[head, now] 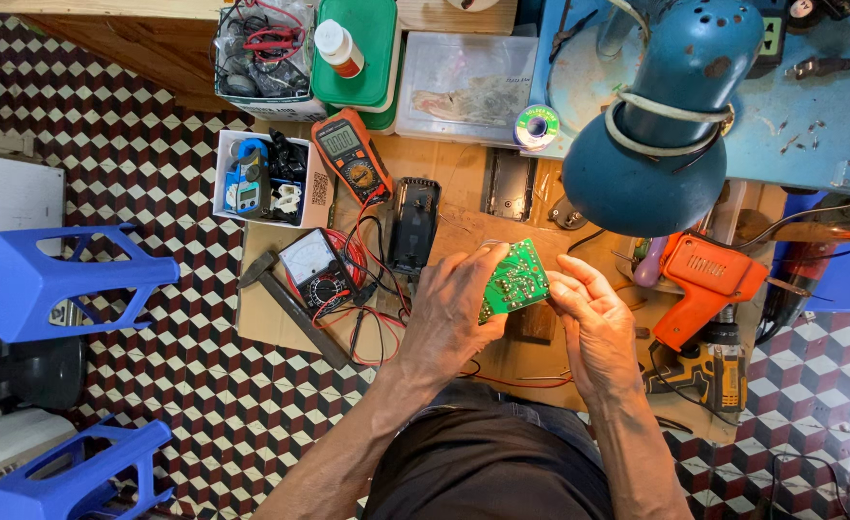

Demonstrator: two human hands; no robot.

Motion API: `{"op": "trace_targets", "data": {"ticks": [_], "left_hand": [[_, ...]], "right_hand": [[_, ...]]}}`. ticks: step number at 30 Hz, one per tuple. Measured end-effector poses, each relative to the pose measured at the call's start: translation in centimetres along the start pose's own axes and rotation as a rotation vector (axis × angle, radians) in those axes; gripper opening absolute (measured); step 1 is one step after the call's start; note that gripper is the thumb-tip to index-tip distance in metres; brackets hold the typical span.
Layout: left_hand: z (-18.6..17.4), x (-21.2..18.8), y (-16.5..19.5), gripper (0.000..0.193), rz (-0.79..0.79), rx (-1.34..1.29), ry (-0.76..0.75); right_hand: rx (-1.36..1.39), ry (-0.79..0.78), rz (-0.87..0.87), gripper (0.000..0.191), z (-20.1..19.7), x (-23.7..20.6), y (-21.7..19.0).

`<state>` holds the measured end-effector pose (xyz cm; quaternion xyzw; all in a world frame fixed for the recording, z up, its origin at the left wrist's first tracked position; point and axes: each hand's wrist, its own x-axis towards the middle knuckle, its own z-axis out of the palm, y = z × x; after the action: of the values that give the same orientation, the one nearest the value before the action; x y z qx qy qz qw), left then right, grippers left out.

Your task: The person works on a green circuit board at a cluttered workbench. They use a heat gun to apply heat to the board, then test it with a multimeter. The person also uses a soldering iron and pliers to adjust components on the board.

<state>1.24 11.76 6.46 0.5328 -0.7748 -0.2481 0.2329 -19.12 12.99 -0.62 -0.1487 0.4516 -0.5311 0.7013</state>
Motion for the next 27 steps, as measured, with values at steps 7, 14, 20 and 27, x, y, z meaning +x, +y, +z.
{"op": "trace_targets", "data": {"ticks": [7, 14, 20, 27], "left_hand": [[-0.1, -0.1, -0.1, 0.086, -0.006, 0.001, -0.01], [-0.2, -0.7, -0.6, 0.083, -0.02, -0.057, 0.036], [-0.5, -2.2, 0.4, 0.083, -0.157, -0.168, 0.126], [-0.2, -3.6, 1.9, 0.09, -0.494, -0.378, 0.223]], "right_hand": [[0.002, 0.024, 0.04, 0.05, 0.1, 0.2, 0.0], [-0.07, 0.019, -0.016, 0.048, 1.7, -0.7, -0.8], [-0.368, 0.054, -0.021, 0.046, 5.6, -2.6, -2.2], [-0.615, 0.051, -0.181, 0.047, 2.9, -5.2, -2.4]]}}
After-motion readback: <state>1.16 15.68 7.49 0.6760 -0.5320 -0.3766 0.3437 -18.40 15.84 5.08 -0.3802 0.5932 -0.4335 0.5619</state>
